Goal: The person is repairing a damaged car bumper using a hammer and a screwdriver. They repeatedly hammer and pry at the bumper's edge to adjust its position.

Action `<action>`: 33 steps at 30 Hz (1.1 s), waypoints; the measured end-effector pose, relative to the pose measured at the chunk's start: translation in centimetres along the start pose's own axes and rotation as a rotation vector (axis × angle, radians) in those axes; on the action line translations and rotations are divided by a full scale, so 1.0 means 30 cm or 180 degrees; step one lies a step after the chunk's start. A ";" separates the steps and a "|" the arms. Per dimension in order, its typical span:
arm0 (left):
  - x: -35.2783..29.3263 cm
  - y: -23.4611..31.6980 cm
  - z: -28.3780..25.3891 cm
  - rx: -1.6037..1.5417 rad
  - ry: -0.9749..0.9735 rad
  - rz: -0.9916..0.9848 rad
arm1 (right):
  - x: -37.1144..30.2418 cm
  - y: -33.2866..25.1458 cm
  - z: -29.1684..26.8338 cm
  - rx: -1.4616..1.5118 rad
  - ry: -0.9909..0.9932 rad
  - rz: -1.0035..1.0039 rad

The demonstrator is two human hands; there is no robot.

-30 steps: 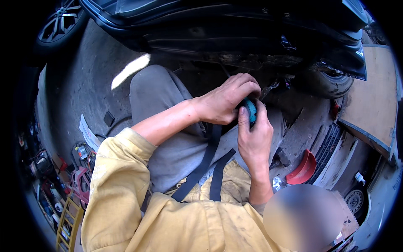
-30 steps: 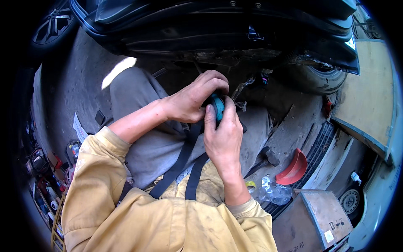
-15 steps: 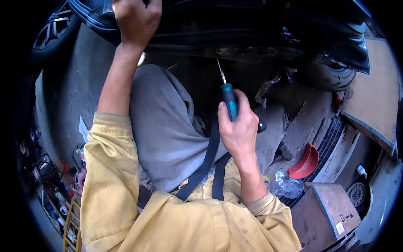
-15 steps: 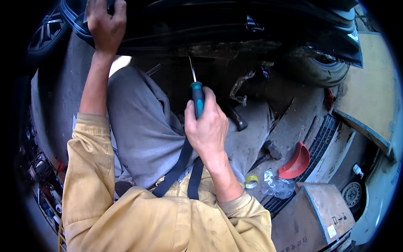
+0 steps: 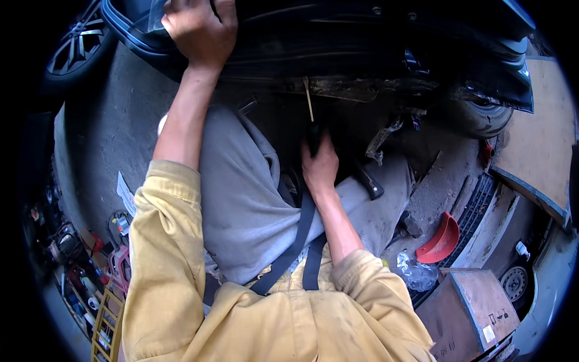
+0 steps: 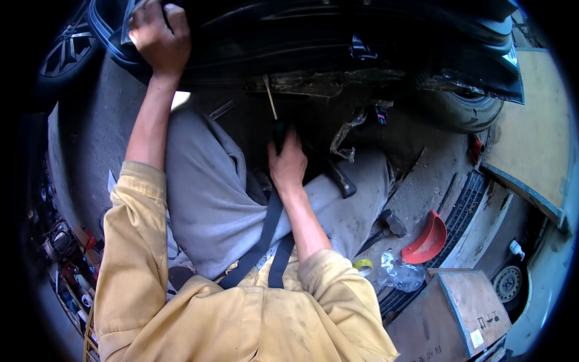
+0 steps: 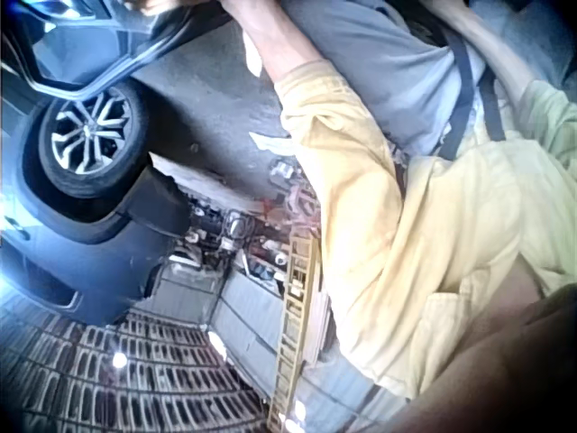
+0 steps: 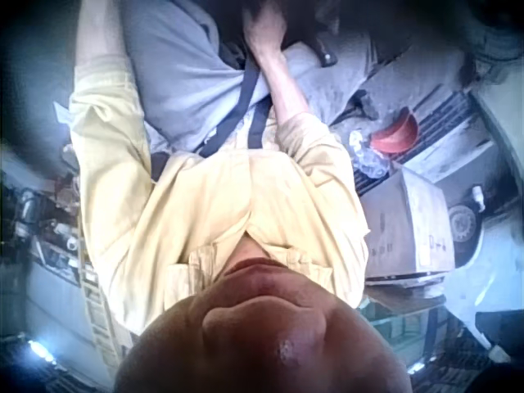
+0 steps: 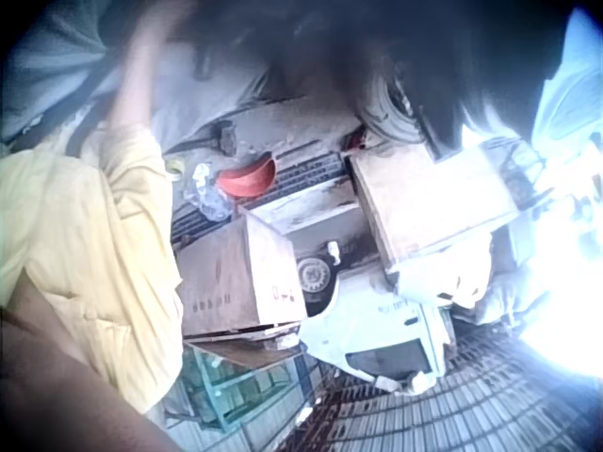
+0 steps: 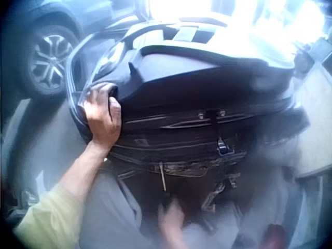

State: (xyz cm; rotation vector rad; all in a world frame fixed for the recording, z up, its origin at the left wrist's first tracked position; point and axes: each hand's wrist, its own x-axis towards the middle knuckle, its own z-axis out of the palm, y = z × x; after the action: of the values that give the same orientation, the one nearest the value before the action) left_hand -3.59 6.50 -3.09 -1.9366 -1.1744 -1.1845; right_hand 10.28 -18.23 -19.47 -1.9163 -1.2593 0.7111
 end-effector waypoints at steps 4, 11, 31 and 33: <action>0.003 -0.013 -0.022 -0.0006 -0.0027 -0.0102 | -0.103 -0.230 -0.246 0.0060 -0.0212 0.0161; 0.004 -0.031 -0.003 -0.0063 0.0095 0.0070 | -0.008 -0.310 -0.405 -0.0715 -0.0672 0.0220; 0.004 -0.020 0.006 -0.0020 0.0074 0.0017 | -0.020 -0.011 -0.097 -0.0576 -0.0152 0.0184; -0.001 -0.028 -0.014 0.0015 0.0014 -0.0014 | -0.001 -0.149 -0.261 -0.1036 -0.0955 0.0418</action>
State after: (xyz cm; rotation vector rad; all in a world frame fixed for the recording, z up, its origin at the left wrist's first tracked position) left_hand -4.49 6.53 -2.90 -1.9278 -1.1787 -1.1866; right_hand 13.91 -19.22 -11.27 -2.2325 -1.5181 0.9357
